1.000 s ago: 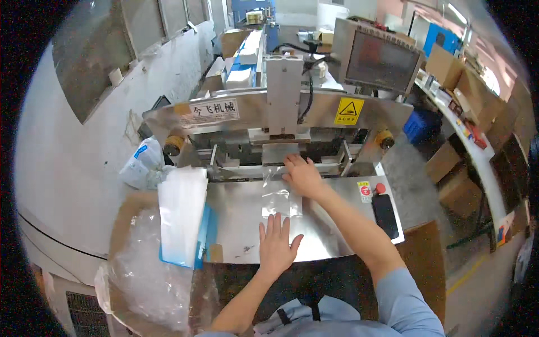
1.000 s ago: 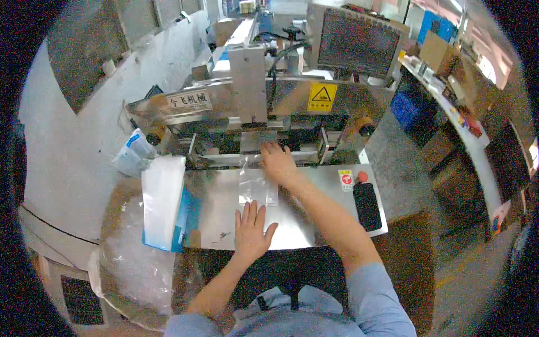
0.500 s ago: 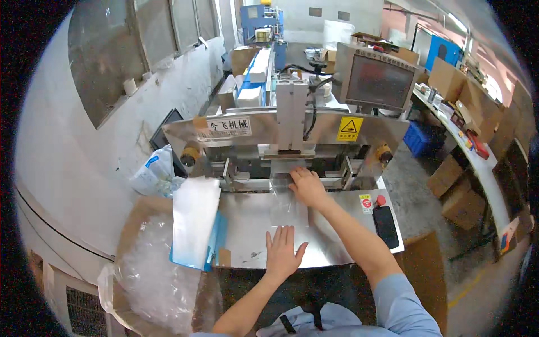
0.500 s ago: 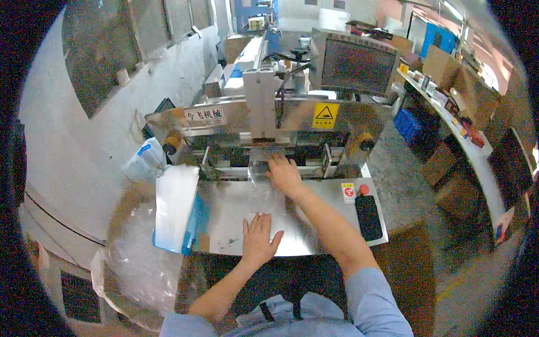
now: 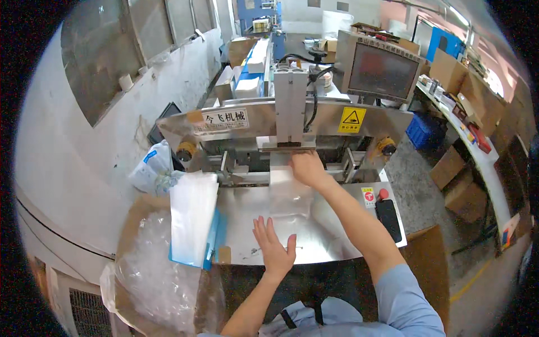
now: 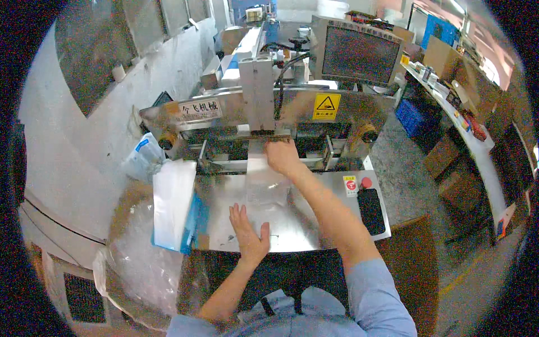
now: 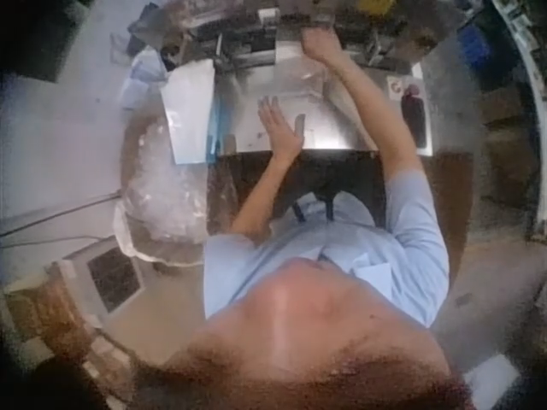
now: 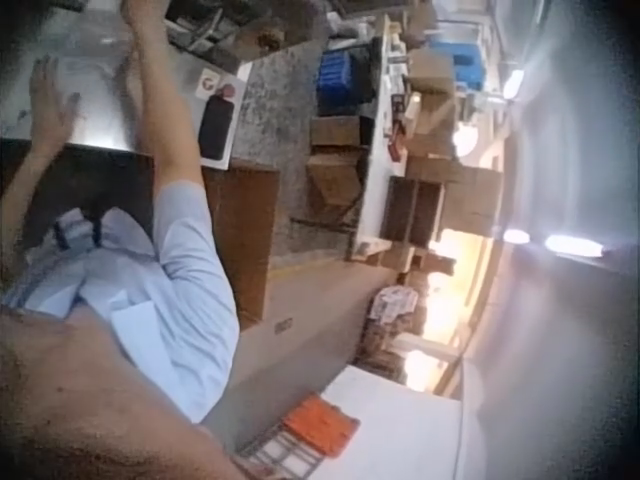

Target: The recorder is sealing small white boxes into plastic bags using a heat sealer and placing them into a large cardboard shipping box.

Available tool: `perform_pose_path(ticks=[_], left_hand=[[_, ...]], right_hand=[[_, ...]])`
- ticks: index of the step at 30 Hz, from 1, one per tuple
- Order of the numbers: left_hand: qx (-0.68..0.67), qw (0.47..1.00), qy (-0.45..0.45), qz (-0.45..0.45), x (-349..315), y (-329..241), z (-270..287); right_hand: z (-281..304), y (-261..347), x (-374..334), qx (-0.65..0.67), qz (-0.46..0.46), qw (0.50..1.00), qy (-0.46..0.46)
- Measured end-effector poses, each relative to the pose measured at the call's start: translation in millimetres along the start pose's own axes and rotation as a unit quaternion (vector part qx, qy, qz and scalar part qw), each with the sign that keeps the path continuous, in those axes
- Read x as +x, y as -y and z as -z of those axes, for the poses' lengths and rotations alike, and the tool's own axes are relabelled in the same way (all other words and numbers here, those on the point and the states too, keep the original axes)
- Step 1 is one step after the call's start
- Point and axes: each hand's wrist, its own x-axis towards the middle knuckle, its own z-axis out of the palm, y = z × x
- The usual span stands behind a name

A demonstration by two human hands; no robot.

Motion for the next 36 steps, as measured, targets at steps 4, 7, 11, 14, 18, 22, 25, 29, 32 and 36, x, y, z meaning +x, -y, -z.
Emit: perform_pose_path(ticks=[4, 7, 11, 14, 18, 22, 25, 29, 32, 36], left_hand=[[-0.027, 0.999, -0.027, -0.004, -1, 5, -5], [-0.034, 0.999, -0.038, -0.007, -3, 8, -1], [-0.033, 0.999, -0.037, -0.011, -3, 10, -2], [-0.045, 0.999, -0.028, -0.002, -4, 12, -2], [-0.100, 0.993, -0.034, 0.062, 6, -2, -2], [-0.264, 0.944, -0.027, 0.194, 43, -12, -3], [-0.281, 0.925, 0.012, 0.256, 74, 0, -8], [-0.248, 0.945, -0.002, 0.212, 89, 15, -19], [-0.259, 0.935, 0.052, 0.239, 96, 27, -27], [-0.306, 0.925, 0.065, 0.214, 94, 15, -22]], right_hand=[[-3, -7, -9, -0.003, -0.011, 1.000, -0.010], [18, 2, -37, 0.096, -0.024, 0.994, -0.036], [36, 7, -105, 0.320, -0.106, 0.941, -0.033], [38, 7, -148, 0.370, -0.112, 0.922, -0.012], [30, 5, -180, 0.453, -0.180, 0.873, 0.013], [24, 5, -180, 0.464, -0.208, 0.860, 0.036], [9, 4, -163, 0.445, -0.230, 0.864, 0.054], [-18, 9, -139, 0.377, -0.270, 0.886, 0.002], [-27, 14, -121, 0.342, -0.251, 0.906, -0.010], [-20, 19, -122, 0.425, -0.217, 0.879, -0.006]])
